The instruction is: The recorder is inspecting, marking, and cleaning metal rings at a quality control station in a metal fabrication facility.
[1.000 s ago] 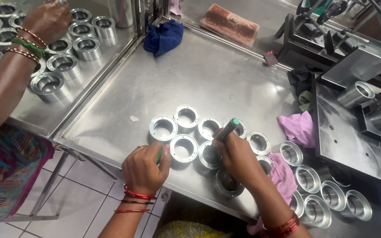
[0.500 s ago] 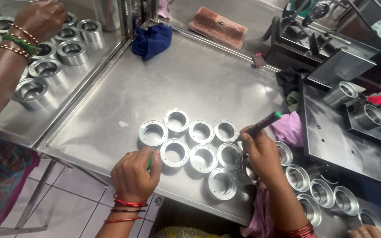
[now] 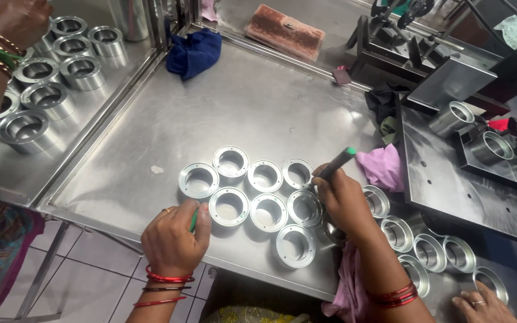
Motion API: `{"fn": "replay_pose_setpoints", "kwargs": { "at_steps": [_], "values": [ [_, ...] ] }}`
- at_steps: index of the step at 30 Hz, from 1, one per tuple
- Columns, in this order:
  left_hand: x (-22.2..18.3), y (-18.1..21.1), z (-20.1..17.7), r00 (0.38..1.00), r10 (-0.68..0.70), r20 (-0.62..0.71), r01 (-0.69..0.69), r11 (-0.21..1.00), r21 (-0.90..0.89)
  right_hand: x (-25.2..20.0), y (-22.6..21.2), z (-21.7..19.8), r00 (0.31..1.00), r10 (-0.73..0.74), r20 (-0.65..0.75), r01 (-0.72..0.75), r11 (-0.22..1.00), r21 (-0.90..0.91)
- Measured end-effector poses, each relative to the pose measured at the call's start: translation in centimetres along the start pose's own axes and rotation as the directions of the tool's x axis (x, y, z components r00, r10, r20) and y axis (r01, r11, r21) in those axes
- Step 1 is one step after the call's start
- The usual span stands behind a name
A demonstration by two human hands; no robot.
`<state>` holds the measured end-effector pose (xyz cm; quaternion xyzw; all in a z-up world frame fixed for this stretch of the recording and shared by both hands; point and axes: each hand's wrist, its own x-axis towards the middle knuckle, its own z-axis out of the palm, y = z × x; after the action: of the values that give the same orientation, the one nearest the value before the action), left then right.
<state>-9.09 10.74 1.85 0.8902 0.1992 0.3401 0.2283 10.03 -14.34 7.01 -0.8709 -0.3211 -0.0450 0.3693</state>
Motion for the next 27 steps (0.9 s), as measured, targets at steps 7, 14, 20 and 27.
{"fn": "replay_pose_setpoints", "kwargs": {
  "at_steps": [7, 14, 20, 27],
  "values": [
    [0.0, -0.3, 0.3, 1.000, -0.021, 0.018, 0.021, 1.000, 0.012, -4.4, -1.2, -2.4, 0.961, 0.257, 0.101, -0.264, 0.962, 0.068],
    [-0.1, 0.1, 0.1, 1.000, -0.012, 0.014, 0.012, 1.000, 0.016, -7.2, -0.6, -1.2, 0.990, -0.134, 0.043, 0.138, 0.985, -0.103],
    [-0.2, 0.0, 0.2, 0.999, -0.038, 0.030, 0.038, 0.999, 0.022, -6.1, -3.2, -2.2, 0.958, 0.264, 0.114, -0.259, 0.964, -0.060],
    [-0.1, 0.0, 0.1, 1.000, -0.023, 0.014, 0.022, 1.000, 0.017, -7.7, -3.2, -1.7, 0.969, 0.216, 0.120, -0.227, 0.970, 0.083]
  ]
}}
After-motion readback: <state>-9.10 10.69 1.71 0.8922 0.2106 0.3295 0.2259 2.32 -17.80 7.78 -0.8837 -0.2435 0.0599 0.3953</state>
